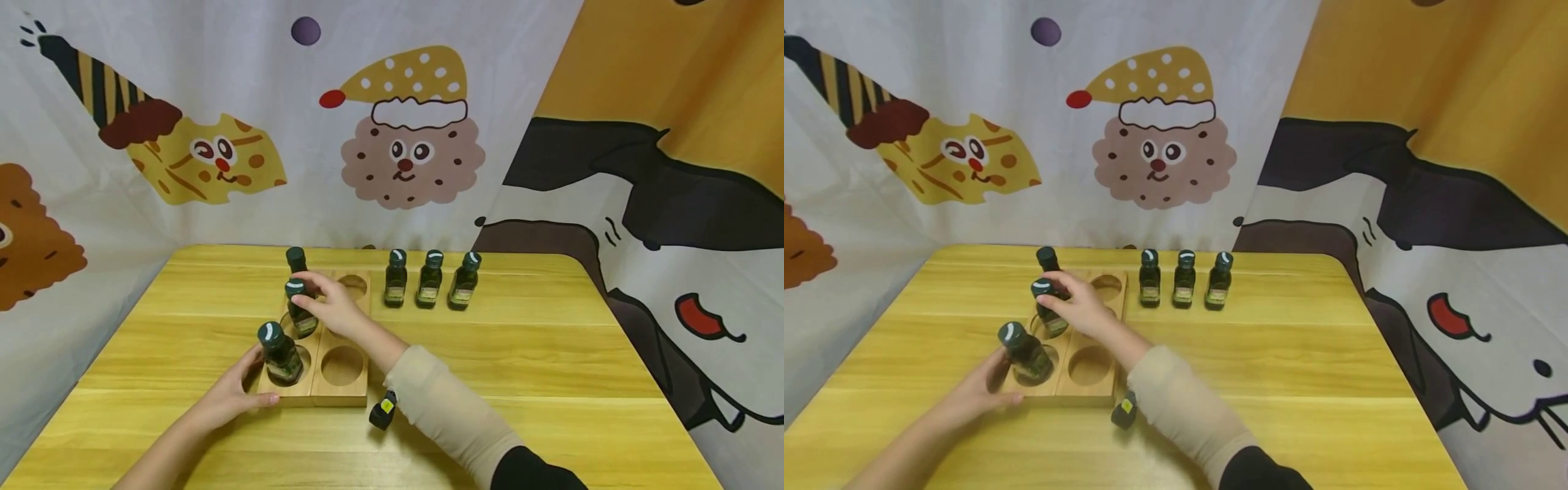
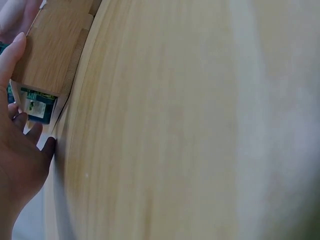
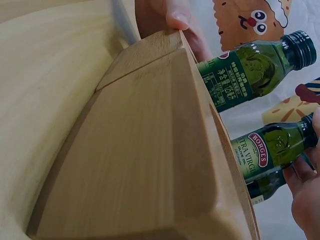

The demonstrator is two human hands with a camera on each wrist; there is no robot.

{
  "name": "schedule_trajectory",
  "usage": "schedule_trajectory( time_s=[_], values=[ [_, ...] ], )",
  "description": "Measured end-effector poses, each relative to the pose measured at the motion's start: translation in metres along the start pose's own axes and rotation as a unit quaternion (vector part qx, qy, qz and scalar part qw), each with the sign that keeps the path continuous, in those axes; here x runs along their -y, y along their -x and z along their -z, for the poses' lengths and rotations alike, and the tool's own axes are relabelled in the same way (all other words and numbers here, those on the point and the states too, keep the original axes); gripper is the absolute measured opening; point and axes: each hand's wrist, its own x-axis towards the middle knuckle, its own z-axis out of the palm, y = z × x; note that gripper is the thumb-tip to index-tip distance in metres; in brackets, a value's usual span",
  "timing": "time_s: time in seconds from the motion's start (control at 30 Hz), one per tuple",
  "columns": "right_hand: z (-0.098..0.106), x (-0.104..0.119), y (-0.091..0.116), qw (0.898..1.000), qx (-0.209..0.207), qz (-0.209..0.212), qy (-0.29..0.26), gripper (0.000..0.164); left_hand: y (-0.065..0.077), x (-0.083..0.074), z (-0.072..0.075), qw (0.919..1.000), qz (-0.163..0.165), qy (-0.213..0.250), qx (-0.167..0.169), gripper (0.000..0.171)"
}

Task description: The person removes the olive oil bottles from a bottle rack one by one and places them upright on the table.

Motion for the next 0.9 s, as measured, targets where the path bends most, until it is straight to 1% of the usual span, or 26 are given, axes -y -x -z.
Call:
schedule_trajectory(
  time_s=[0.13, 0.27, 0.33, 0.43, 0.57, 0.63, 0.83, 0.9],
  values=[
    [-0.002, 0.0, -0.001, 1.0, -0.007, 0.012, 0.006, 0.041, 0.0, -0.002, 0.001, 1.0, 0.001, -0.001, -0.001, 0.101],
    [-0.003, 0.001, 0.0, 1.0, -0.018, 0.006, 0.012, 0.038, 0.001, -0.004, 0.001, 1.0, 0.002, 0.003, 0.001, 0.101],
    [-0.003, 0.002, 0.001, 1.0, -0.027, 0.004, 0.013, 0.037, 0.001, -0.006, 0.002, 1.0, 0.002, 0.003, 0.001, 0.101],
    [-0.002, 0.006, 0.0, 0.999, -0.047, 0.018, 0.015, 0.036, 0.0, -0.006, 0.002, 1.0, 0.001, -0.003, -0.004, 0.101],
    [0.003, 0.016, 0.0, 0.996, -0.072, 0.05, 0.033, 0.037, 0.0, -0.005, 0.002, 0.9999, -0.002, -0.008, -0.007, 0.102],
    [0.006, 0.022, 0.0, 0.995, -0.077, 0.058, 0.037, 0.037, 0.0, -0.004, 0.002, 0.9999, 0.0, -0.008, -0.007, 0.102],
    [0.017, 0.042, 0.003, 0.994, -0.087, 0.052, 0.03, 0.037, 0.0, -0.003, 0.002, 0.9999, -0.002, -0.01, -0.006, 0.102],
    [0.021, 0.049, 0.004, 0.994, -0.09, 0.058, 0.027, 0.037, 0.0, -0.004, 0.002, 0.9999, -0.004, -0.01, -0.006, 0.102]
  ],
)
